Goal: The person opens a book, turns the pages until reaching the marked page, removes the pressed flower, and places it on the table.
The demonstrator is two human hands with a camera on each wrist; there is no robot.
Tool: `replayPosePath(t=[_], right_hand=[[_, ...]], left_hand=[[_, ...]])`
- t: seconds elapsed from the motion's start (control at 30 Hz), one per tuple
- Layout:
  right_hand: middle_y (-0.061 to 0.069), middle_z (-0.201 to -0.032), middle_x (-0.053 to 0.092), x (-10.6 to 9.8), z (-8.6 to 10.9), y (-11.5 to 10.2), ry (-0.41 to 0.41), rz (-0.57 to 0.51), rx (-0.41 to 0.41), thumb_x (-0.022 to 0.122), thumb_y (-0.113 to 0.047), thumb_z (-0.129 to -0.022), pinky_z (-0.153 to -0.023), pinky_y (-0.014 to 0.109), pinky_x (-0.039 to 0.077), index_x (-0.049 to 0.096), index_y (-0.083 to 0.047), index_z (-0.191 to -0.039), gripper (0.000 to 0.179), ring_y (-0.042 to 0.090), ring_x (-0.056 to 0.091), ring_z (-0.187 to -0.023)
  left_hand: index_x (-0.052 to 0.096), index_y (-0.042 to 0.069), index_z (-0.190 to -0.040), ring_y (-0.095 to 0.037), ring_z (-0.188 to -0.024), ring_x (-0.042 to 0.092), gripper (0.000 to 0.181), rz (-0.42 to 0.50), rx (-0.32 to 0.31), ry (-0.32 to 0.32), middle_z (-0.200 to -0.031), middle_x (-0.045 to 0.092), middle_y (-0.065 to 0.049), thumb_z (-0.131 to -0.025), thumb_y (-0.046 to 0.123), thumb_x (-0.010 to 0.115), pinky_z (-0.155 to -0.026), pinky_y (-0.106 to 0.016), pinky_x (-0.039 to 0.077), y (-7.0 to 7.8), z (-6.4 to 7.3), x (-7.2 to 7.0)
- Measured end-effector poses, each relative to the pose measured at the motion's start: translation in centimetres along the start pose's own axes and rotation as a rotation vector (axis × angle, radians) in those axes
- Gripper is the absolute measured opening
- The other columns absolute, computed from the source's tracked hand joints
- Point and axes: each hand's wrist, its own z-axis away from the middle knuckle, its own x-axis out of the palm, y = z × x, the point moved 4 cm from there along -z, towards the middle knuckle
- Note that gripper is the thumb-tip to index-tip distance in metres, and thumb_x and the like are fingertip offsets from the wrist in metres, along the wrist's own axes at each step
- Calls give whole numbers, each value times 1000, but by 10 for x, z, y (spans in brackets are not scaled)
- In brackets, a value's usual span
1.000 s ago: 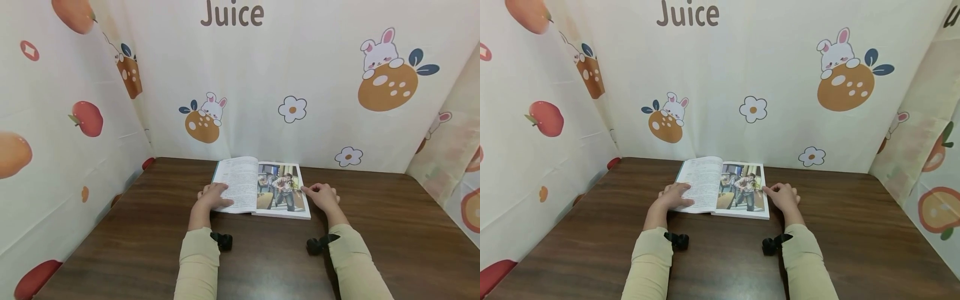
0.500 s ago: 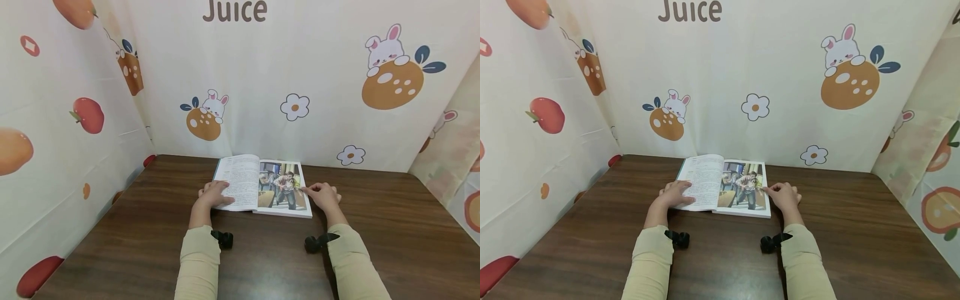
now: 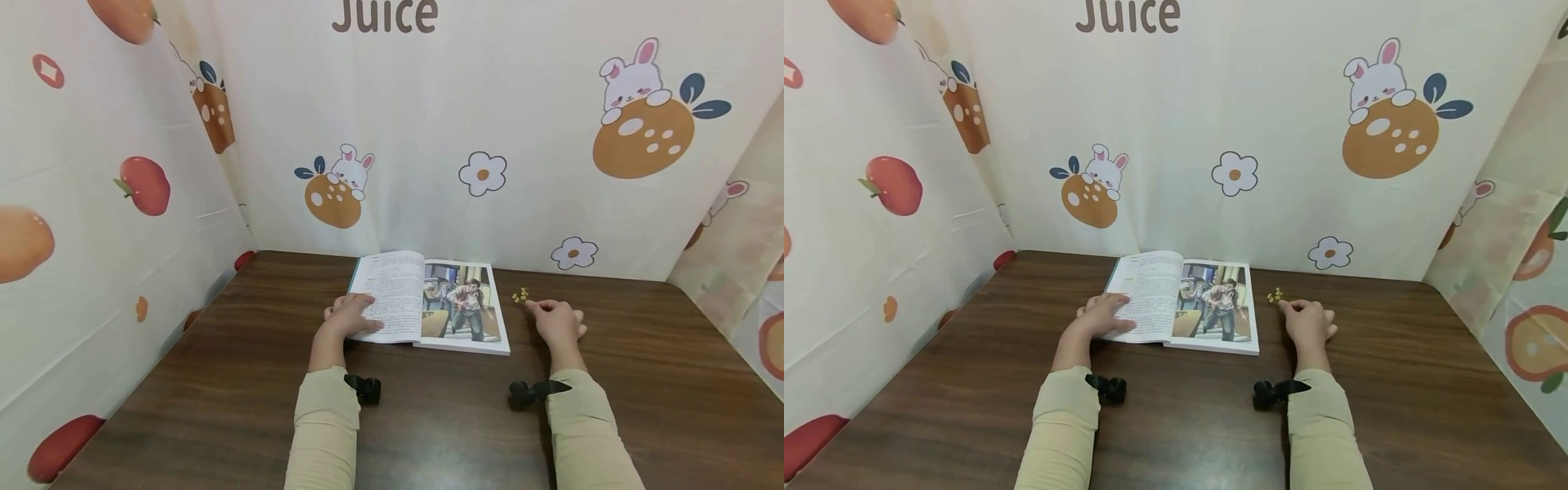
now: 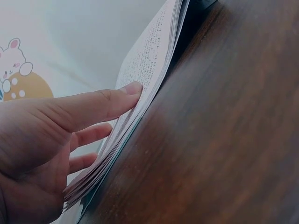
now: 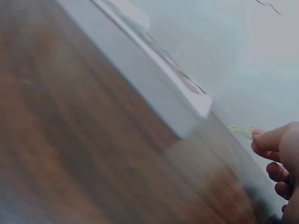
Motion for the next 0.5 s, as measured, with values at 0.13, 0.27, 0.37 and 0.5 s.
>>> replayPosePath(t=[0.13,0.27,0.37,0.5], right_hand=[[25,-114,54,-2,-1,5,-38,18,32,54,-42,-91,-88,57,14,66,1,-103,46,44,25,-113],[25,-111,53,0,-3,5,-50,91,21,56,-39,-90,-86,57,16,66,0,-96,40,45,28,-109],[25,-109,52,0,-4,4,-50,107,13,54,-40,-91,-85,57,16,65,1,-94,41,45,29,-108],[23,-92,53,-4,0,3,9,-5,-3,48,-47,-92,-86,55,19,57,2,-87,50,43,34,-102]], left_hand=[[47,21,-136,-35,-132,18,63,6,0,1,-146,31,-8,-80,39,71,-101,-56,10,0,0,-2],[47,21,-136,-35,-132,19,64,0,2,0,-146,32,-8,-80,40,70,-101,-56,11,0,1,-3],[47,21,-136,-35,-132,19,64,-1,2,5,-146,32,-8,-80,40,70,-101,-56,11,0,1,-3],[47,21,-135,-35,-131,19,63,10,0,10,-146,32,-8,-80,40,70,-101,-56,11,-1,1,-3]])
